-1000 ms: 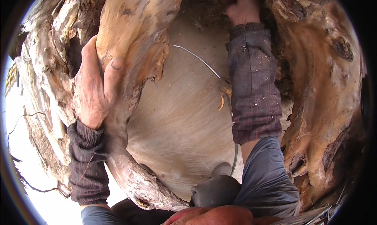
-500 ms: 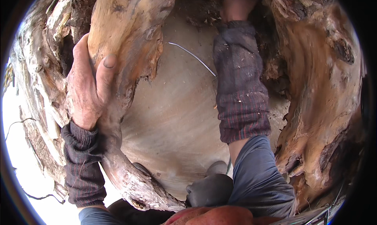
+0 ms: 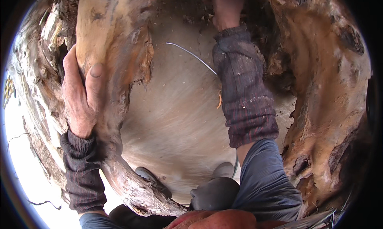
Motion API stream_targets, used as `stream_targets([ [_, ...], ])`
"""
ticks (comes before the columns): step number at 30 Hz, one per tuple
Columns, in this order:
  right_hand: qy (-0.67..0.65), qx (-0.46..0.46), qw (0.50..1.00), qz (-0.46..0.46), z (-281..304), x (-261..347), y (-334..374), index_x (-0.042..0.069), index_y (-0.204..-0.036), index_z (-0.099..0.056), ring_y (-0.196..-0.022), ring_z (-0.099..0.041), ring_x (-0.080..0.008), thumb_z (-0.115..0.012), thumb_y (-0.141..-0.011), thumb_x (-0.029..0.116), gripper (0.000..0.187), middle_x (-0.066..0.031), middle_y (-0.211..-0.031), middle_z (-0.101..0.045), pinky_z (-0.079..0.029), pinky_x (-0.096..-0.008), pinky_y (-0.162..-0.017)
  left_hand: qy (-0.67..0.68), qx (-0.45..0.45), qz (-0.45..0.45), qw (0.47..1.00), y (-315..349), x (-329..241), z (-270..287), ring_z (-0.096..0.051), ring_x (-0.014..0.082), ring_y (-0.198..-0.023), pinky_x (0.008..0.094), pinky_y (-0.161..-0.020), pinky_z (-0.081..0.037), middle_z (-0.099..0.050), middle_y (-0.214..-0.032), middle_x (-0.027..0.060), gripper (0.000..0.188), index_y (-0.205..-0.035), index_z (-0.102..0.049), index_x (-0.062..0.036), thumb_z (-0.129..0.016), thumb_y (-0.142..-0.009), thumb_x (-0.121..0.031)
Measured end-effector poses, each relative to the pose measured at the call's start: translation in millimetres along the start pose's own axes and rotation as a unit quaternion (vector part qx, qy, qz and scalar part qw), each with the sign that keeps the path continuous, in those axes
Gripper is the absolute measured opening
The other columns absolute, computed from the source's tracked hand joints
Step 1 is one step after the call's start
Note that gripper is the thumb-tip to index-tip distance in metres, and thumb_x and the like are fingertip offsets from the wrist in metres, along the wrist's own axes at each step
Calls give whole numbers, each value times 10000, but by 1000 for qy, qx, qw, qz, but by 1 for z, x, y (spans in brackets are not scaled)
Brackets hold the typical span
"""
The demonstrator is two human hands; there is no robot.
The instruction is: The person uses a thin metal tool to scrape and carve the surface of a large, hollowed piece of driftwood. They work on the exterior and interior surfaces, removing bark and shaping the wood.
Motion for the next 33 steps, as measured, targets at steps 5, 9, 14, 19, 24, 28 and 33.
stream_targets([
  [5,-4,48,996,-81,-11,-13,-18,129,-769,-600,-469,-525,-135,-662,-968,406,347,-6,-601,-578,-369,-287,-424,17,2,0,1000,0,4,-2,-606,250,-1131,359,-968,-478,-614,-1247,195,659,-1428,-446,21,-537,-1020,-489],
  [9,125,131,979,-94,-25,-2,-35,146,-794,-583,-429,-492,-161,-620,-991,425,343,-27,-595,-565,-346,-298,-398,8,0,22,1000,1,3,-3,-610,253,-1125,356,-961,-480,-627,-1236,195,712,-1430,-440,31,-522,-1010,-538],
  [14,38,171,973,-152,-35,-15,-54,141,-857,-580,-441,-498,-170,-600,-1005,411,309,-51,-611,-562,-354,-308,-397,-21,-8,13,1000,1,7,-1,-614,249,-1112,348,-944,-484,-628,-1234,198,749,-1444,-427,32,-496,-1006,-571],
  [19,-178,166,941,-235,-42,-38,-69,136,-920,-576,-453,-503,-178,-579,-1020,398,280,-75,-628,-559,-361,-318,-395,-45,-13,7,999,2,9,-2,-597,239,-1109,351,-955,-471,-615,-1238,186,774,-1452,-413,37,-482,-1002,-589],
  [24,-373,118,871,-296,-53,-58,-81,125,-999,-568,-475,-510,-186,-556,-1037,374,253,-102,-648,-548,-377,-329,-401,-43,-10,21,999,3,11,-1,-589,244,-1107,352,-963,-461,-606,-1242,188,788,-1452,-411,41,-469,-1002,-603],
  [28,-361,109,880,-288,-86,-67,-67,118,-1053,-605,-518,-506,-179,-561,-1039,343,230,-82,-641,-497,-412,-322,-444,-65,-22,32,997,13,15,6,-588,247,-1103,356,-958,-462,-605,-1234,184,797,-1451,-407,46,-468,-1002,-609],
  [33,-413,188,860,-232,-49,-87,-106,126,-1112,-644,-574,-552,-165,-620,-1006,338,238,-62,-704,-576,-453,-320,-475,-56,2,-20,998,-7,5,-7,-580,245,-1105,356,-957,-458,-596,-1236,177,807,-1452,-402,50,-462,-1001,-617],
])
Point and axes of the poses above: each hand's wrist, its own y-axis away from the middle knuckle, its own z-axis out of the back of the hand, x = y × z, the point moved 3 cm from there along -y, towards the middle knuckle
